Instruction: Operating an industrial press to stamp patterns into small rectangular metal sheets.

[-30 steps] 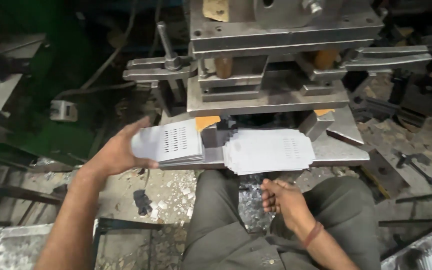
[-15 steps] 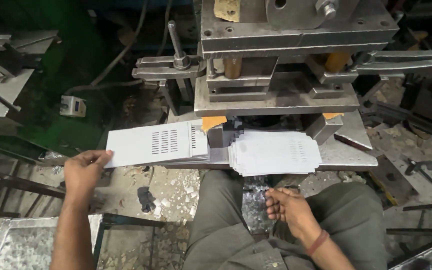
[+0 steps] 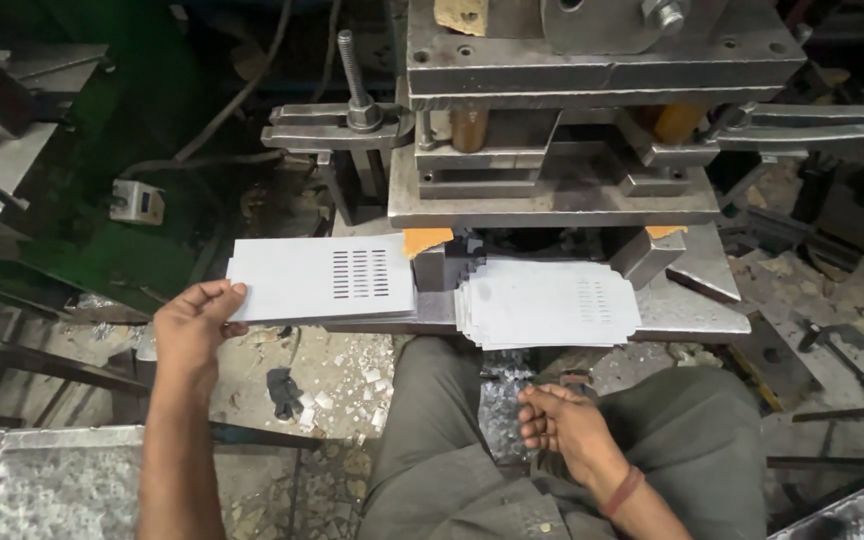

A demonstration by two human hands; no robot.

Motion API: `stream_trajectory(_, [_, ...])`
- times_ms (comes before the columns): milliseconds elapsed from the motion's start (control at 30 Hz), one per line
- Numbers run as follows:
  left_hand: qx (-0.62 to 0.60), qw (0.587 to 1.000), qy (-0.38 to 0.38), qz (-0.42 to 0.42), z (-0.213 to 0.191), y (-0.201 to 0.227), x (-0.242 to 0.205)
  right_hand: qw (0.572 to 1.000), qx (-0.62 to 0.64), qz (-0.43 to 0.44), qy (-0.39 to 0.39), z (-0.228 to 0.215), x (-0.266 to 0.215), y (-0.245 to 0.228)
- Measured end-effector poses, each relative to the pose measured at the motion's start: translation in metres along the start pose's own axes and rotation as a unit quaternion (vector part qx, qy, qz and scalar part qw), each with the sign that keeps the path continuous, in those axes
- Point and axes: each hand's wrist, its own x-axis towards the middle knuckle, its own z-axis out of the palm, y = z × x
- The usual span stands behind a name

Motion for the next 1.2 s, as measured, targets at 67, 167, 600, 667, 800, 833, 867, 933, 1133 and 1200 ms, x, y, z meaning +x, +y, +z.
stream_trajectory(67, [-0.015, 1.0, 0.01, -0.002, -0.005, -0.012, -0.005, 1.0, -0.005, 0.001, -0.003, 0.001, 0.001, 0.001])
stream_trajectory(167, [-0.033, 0.999, 0.031, -0.007, 0.004, -0.008, -0.021, 1.0, -0.016, 0.004, 0.0, 0.01, -0.006, -0.003])
stream_trajectory(600, [0.334, 0.927, -0.001, 0.168, 0.035, 0.057, -0.038, 0.999, -0.028, 0.018, 0.007, 0.016, -0.007, 0.002])
stream_trajectory(667, [0.371, 0.905, -0.098, 0.181, 0.046, 0.068, -0.028, 0.999, -0.035, 0.02, 0.002, 0.019, -0.009, 0.001])
stream_trajectory(800, [0.524, 0.766, -0.304, 0.214, 0.074, 0.053, 0.008, 0.999, -0.04, 0.023, -0.004, 0.021, -0.009, 0.002])
stream_trajectory(833, [0.523, 0.767, -0.304, 0.215, 0.08, 0.054, 0.015, 0.999, -0.04, 0.022, -0.003, 0.022, -0.01, 0.0])
stream_trajectory(867, [0.589, 0.721, -0.309, 0.194, 0.086, 0.054, 0.021, 0.999, -0.04, 0.022, -0.003, 0.024, -0.012, -0.001])
stream_trajectory(933, [0.65, 0.669, -0.316, 0.176, 0.094, 0.055, 0.035, 0.999, -0.037, 0.019, 0.001, 0.022, -0.012, -0.003])
stream_trajectory(1133, [0.673, 0.623, -0.349, 0.189, 0.1, 0.087, 0.04, 1.0, -0.023, 0.018, 0.001, 0.017, -0.01, -0.004])
stream_trajectory(1200, [0.672, 0.642, -0.334, 0.161, 0.098, 0.1, 0.039, 0.999, -0.046, 0.026, -0.001, 0.024, -0.017, -0.009])
